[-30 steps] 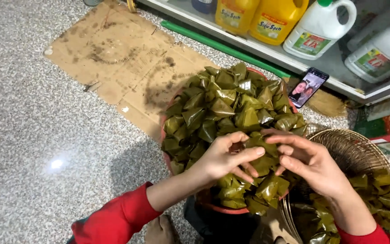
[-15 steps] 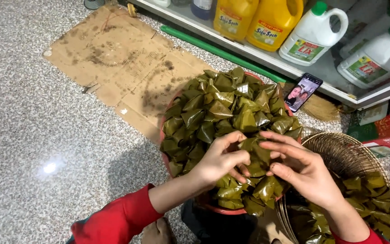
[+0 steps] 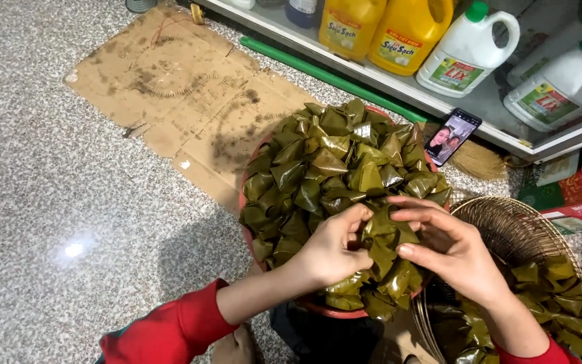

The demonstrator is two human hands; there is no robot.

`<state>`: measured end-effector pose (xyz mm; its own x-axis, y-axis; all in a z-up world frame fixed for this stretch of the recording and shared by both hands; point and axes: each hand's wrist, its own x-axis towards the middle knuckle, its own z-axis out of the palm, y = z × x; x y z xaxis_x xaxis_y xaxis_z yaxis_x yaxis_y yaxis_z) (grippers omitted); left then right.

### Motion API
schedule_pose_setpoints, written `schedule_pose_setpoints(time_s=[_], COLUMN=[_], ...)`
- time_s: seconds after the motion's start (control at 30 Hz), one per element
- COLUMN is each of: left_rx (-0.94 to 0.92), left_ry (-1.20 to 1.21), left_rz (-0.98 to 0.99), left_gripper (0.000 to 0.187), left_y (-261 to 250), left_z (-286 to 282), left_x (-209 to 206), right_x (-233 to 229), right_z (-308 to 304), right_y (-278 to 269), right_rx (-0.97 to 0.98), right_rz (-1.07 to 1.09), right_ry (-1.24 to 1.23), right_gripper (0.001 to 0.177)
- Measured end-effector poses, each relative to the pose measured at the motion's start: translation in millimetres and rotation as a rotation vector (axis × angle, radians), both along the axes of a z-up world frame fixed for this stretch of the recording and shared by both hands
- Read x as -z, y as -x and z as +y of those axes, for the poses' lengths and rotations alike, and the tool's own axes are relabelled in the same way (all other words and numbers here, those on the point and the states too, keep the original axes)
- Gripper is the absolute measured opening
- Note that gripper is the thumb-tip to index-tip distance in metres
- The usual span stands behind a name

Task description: Sorting and transferring small leaf-wrapped cakes from a large container into a woven basket.

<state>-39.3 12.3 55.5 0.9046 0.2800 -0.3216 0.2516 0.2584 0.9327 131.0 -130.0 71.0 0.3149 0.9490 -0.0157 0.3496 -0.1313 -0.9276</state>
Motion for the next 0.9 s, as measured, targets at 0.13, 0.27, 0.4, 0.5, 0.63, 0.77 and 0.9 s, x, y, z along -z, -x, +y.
schedule_pose_setpoints(time_s=[0.13,0.27,0.4,0.5,0.63,0.77,0.9], left_rx=[0.117,0.119,0.064,0.073,0.052,0.083,0.08], left_ry=[0.009,-0.02,0.128,0.076,0.082,0.294,0.481], left_rz=[0.083,-0.011,-0.188,-0.036,0.0,-0.102,-0.132], left_gripper=[0.037,0.048,0.043,0.041,0.037,0.046,0.052], left_y=[1,-2,-5,-3,-2,1,-2], left_z=[6,5,0,1,-5,-3,-3], left_x=[-10,2,25,13,13,15,15], right_x=[-1,5,-1,7,29,33,28], right_z=[-6,-11,-16,-22,-30,-28,-30], right_y=[4,15,26,23,14,12,18], right_rx=[0.03,-0.008,0.037,0.046,0.051,-0.011,-0.077], right_rz=[-0.078,-0.415,-0.524,-0.611,-0.8,-0.977,-1.029], right_ry=[-0.029,-0.184,-0.323,-0.404,-0.488,-0.592,-0.558], right_gripper=[0.045,0.047,0.046,0.028,0.02,0.011,0.015])
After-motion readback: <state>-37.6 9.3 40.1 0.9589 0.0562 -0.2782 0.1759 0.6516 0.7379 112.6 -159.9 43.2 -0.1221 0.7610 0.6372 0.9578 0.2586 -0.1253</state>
